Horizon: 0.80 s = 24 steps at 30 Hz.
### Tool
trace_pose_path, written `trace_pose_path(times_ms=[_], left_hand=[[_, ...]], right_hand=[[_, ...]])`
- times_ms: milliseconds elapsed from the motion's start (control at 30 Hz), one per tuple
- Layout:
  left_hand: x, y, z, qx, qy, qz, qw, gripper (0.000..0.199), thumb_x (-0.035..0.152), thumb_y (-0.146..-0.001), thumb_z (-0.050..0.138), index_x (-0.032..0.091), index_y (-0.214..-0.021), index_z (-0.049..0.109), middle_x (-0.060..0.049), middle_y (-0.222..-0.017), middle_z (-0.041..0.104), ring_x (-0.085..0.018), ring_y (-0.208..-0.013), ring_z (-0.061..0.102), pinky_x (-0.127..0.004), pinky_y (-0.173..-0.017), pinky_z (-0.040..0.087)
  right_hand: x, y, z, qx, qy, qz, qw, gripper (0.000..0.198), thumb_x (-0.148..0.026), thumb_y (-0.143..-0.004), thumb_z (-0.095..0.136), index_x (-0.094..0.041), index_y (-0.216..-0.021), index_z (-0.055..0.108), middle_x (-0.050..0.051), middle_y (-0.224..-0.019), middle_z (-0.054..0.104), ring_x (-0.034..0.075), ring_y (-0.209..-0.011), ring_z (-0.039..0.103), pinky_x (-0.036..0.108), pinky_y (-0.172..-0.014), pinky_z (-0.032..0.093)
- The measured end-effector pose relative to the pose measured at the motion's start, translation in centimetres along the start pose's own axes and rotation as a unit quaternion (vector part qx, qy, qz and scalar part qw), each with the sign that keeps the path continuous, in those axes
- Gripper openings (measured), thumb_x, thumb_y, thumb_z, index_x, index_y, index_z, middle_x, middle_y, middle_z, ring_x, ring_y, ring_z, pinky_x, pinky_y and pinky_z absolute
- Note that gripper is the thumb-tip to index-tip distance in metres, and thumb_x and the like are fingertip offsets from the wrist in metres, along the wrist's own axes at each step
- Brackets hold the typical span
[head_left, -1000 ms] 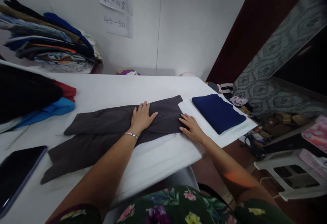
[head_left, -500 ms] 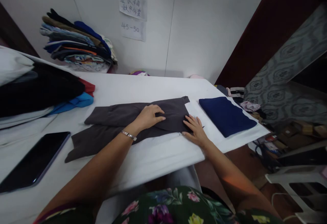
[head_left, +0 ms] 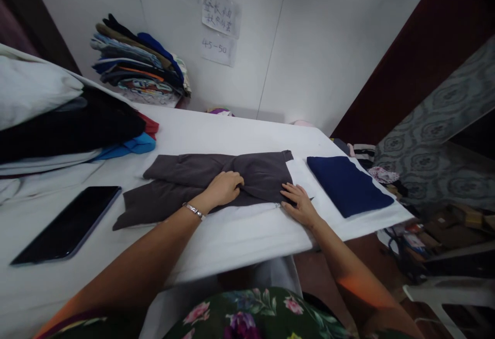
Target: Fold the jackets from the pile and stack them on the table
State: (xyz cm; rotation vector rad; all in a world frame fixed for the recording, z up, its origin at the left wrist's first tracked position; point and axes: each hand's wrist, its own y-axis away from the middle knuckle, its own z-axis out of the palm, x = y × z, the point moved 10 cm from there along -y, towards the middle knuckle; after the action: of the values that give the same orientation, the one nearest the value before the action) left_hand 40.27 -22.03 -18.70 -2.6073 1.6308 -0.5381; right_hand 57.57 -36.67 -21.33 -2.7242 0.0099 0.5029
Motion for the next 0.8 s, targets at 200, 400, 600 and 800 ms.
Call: trace_pose_path(times_ms=[200,400,600,800], left_hand=[[-0.9,0.2,-0.5,-0.003,0.096,-0.06,0.994,0.022,0.023,-0.074,0.057,0.023,-0.092,0.07,-0.002,-0.098,0.072,-0.02,-0.087,0.064,-0.031,-0.078,0.046],[-2.4,0.5,-1.1,0.078,0.132,-0.115,0.981,0.023,0.035,-0.087,0.052,0.021,-0.081,0.07,-0.002,-0.079,0.071,-0.016,-0.07,0.061,-0.028,-0.066,0.043],[-2.8,0.6,-1.4,0.113,0.101,-0.123,0.981,0.01,0.019,-0.081,0.059,0.018,-0.084,0.068,-0.005,-0.087,0.07,-0.018,-0.083,0.062,-0.029,-0.078,0.046],[-3.8,1.2,-2.8,0.146,0.037,-0.159,0.976,0.024,0.019,-0.085,0.054,0.019,-0.106,0.065,-0.009,-0.115,0.064,-0.024,-0.113,0.054,-0.038,-0.096,0.042]], right_hand=[[-2.5,-4.9,-1.6,0.078,-0.092,-0.009,0.993,0.032,-0.038,-0.089,0.056,-0.024,-0.113,0.07,0.01,-0.13,0.062,0.026,-0.129,0.051,0.051,-0.109,0.036],[-7.1,-12.5,2.5,-0.013,-0.043,-0.006,0.999,0.046,-0.037,-0.091,0.052,-0.02,-0.134,0.056,0.012,-0.152,0.038,0.026,-0.143,0.03,0.05,-0.115,0.026],[-8.3,-15.8,7.7,-0.142,0.062,0.017,0.988,0.053,-0.037,-0.096,0.044,-0.021,-0.146,0.038,0.011,-0.157,0.03,0.029,-0.146,0.021,0.058,-0.114,0.019],[-8.0,-15.4,8.9,-0.133,0.113,0.001,0.985,0.054,-0.038,-0.097,0.039,-0.024,-0.149,0.033,0.009,-0.158,0.028,0.027,-0.145,0.023,0.055,-0.113,0.021]])
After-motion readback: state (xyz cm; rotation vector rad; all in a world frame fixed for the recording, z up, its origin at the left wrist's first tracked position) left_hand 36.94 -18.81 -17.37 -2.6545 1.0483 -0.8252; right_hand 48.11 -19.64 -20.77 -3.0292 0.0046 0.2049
